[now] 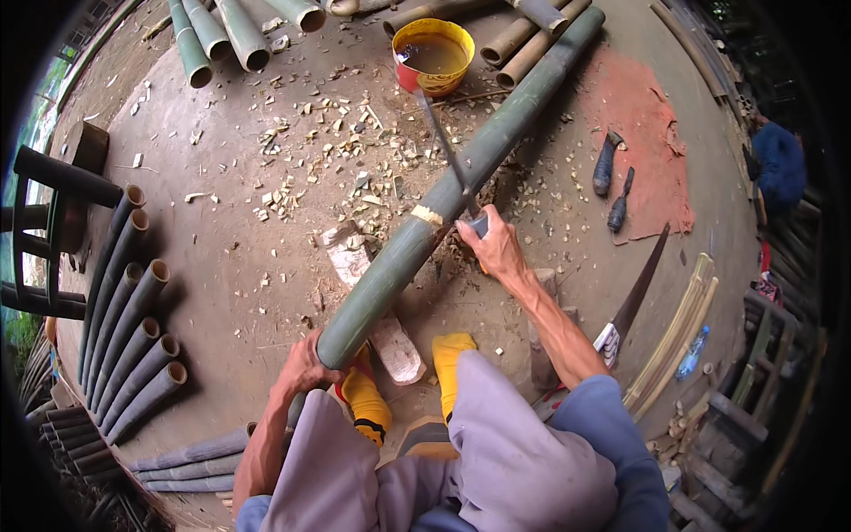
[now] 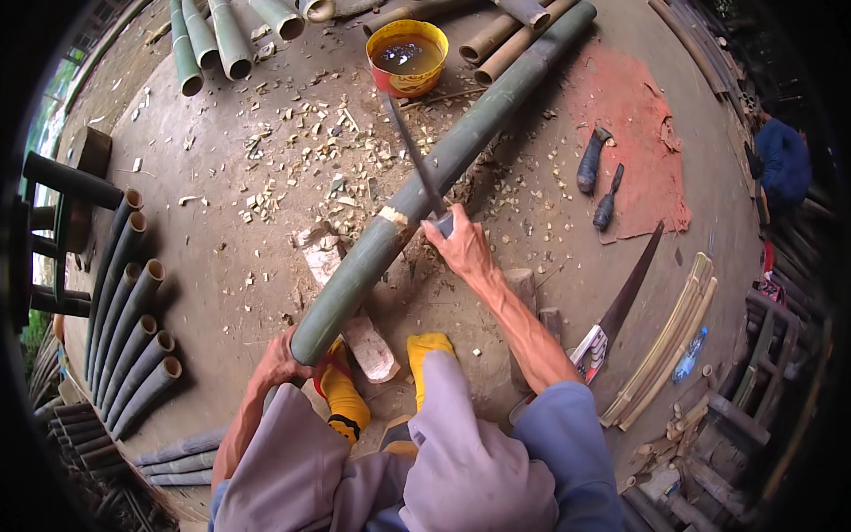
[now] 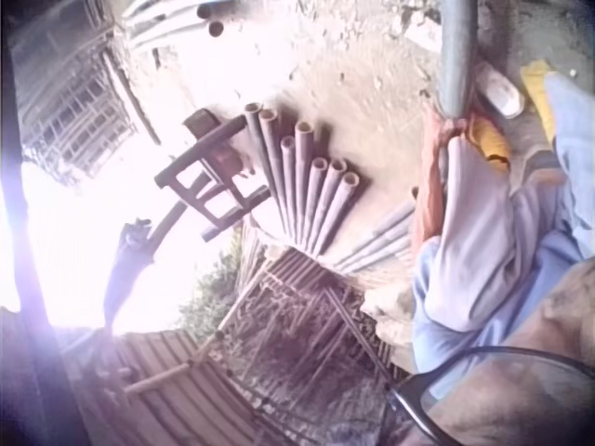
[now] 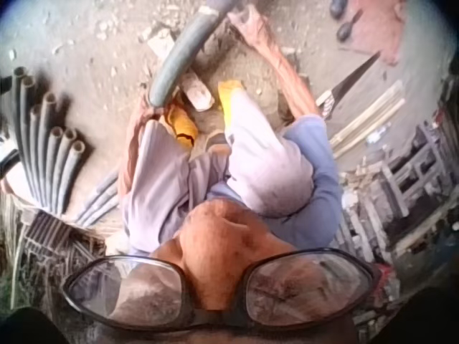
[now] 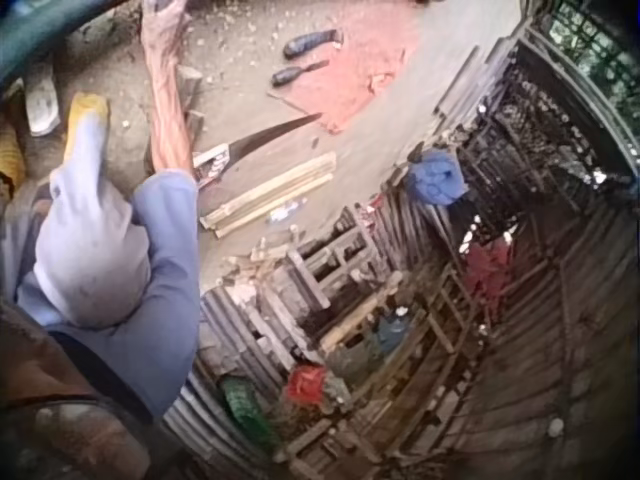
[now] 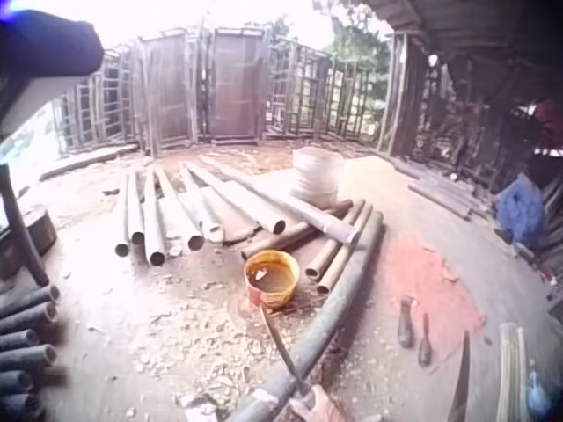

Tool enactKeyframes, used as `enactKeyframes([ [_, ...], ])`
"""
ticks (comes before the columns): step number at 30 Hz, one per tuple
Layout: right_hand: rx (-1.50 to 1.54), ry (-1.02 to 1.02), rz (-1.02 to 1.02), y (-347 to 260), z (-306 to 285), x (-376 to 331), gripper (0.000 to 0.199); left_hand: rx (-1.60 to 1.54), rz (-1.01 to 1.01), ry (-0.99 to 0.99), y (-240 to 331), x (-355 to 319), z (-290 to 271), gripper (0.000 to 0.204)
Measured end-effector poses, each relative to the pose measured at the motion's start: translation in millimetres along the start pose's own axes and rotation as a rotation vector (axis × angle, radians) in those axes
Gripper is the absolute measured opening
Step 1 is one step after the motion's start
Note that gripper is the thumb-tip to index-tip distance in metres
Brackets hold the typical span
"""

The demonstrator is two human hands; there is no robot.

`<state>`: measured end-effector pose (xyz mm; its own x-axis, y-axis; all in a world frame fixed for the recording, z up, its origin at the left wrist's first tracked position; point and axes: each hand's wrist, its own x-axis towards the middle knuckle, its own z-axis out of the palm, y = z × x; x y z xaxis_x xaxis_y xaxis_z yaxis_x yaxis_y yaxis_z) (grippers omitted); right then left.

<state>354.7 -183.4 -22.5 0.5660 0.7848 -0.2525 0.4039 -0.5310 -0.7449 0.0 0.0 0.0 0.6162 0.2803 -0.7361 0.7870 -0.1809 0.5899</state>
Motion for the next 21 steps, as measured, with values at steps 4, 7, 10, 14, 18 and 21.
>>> enactKeyframes([
  [4, -0.294, -0.145, -0.281, -12, 8, -20, 0.044, -0.078, 0.053, -0.039, -2, 17, -9, 0.080],
  [7, -0.127, -0.054, -0.053, 1, -4, 1, 0.045, -0.153, 0.050, -0.093, 2, 16, -10, 0.080],
  [10, 0.096, 0.086, 0.093, -2, -12, 8, 0.042, -0.140, 0.003, -0.105, 7, 9, -12, 0.081],
  [14, -0.225, -0.225, -0.193, -7, 8, -28, 0.045, -0.124, -0.004, -0.103, 1, 8, -11, 0.080],
  [18, 0.039, -0.032, -0.094, -20, 14, -23, 0.043, -0.121, -0.054, -0.141, 13, 7, -14, 0.079],
  [21, -0.124, -0.187, -0.144, -20, 18, -38, 0.040, -0.171, -0.004, -0.114, 8, 6, -12, 0.078],
])
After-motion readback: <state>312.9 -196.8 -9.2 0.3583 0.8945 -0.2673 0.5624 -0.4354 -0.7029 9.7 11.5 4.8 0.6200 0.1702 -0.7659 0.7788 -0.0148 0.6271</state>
